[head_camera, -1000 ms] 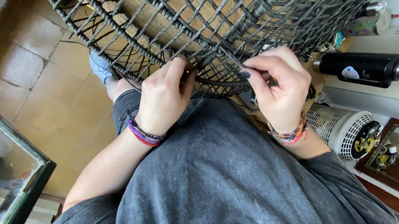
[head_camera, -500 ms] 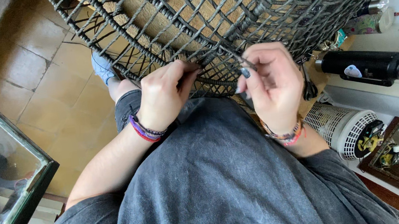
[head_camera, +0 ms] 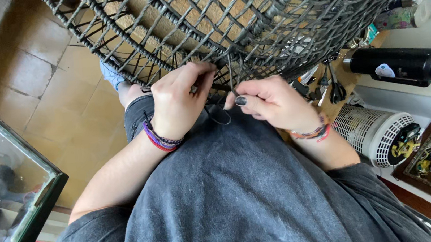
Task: The person weaves a dark cord through the openings of a large circular basket frame. They repeatedly pull the cord through the mesh, tighten it, and adjust the weave pattern by hand.
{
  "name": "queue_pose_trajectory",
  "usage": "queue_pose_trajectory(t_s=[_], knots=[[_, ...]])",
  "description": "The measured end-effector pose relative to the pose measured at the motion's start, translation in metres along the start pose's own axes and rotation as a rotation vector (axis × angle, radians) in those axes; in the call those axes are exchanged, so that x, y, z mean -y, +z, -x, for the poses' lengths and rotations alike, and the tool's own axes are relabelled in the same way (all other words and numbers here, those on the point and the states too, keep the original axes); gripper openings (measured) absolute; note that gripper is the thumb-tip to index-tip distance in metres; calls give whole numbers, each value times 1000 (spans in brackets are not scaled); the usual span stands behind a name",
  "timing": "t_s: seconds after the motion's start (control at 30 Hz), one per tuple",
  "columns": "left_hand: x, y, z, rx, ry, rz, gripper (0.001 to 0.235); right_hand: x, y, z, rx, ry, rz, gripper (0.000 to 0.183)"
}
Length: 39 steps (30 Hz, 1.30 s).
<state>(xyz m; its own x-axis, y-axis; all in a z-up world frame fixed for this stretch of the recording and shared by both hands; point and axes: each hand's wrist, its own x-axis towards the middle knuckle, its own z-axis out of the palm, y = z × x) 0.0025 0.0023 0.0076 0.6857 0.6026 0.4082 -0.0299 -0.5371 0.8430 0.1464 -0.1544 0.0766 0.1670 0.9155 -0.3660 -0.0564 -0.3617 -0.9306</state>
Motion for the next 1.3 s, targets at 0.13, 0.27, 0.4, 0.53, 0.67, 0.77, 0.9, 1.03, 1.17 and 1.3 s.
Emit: queue_pose_trajectory(t_s=[0.13, 0.27, 0.4, 0.53, 0.67, 0.77, 0.9, 1.03, 1.17, 1.3], knots=[[-4, -5, -5, 0, -27, 51, 11, 37, -23, -4, 108, -65, 537, 22], [-3, -20, -5, 102, -251, 347, 15, 46, -21, 7, -65, -145, 841, 22], [-5, -29, -11, 280, -293, 418, 17, 42, -24, 6, -210, -232, 987, 10], [-16, -47, -17, 354, -290, 100, 16, 44, -20, -2, -290, -363, 1113, 18], [5, -52, -10, 376, -202, 173, 8, 41, -18, -9, -322, -496, 962, 13], [36, -36, 2, 269, -43, 402, 18, 40, -20, -13, -334, -558, 963, 5], [51, -28, 6, 167, 118, 784, 31, 25, -24, -16, -394, -617, 1183, 7], [33, -13, 0, 166, 91, 1076, 33, 24, -16, -20, -474, -621, 1171, 8], [28, -7, -4, 70, 55, 1250, 25, 22, -14, -19, -501, -623, 1193, 13], [25, -1, -6, -2, -21, 1215, 26, 19, -17, -22, -535, -634, 1219, 14]])
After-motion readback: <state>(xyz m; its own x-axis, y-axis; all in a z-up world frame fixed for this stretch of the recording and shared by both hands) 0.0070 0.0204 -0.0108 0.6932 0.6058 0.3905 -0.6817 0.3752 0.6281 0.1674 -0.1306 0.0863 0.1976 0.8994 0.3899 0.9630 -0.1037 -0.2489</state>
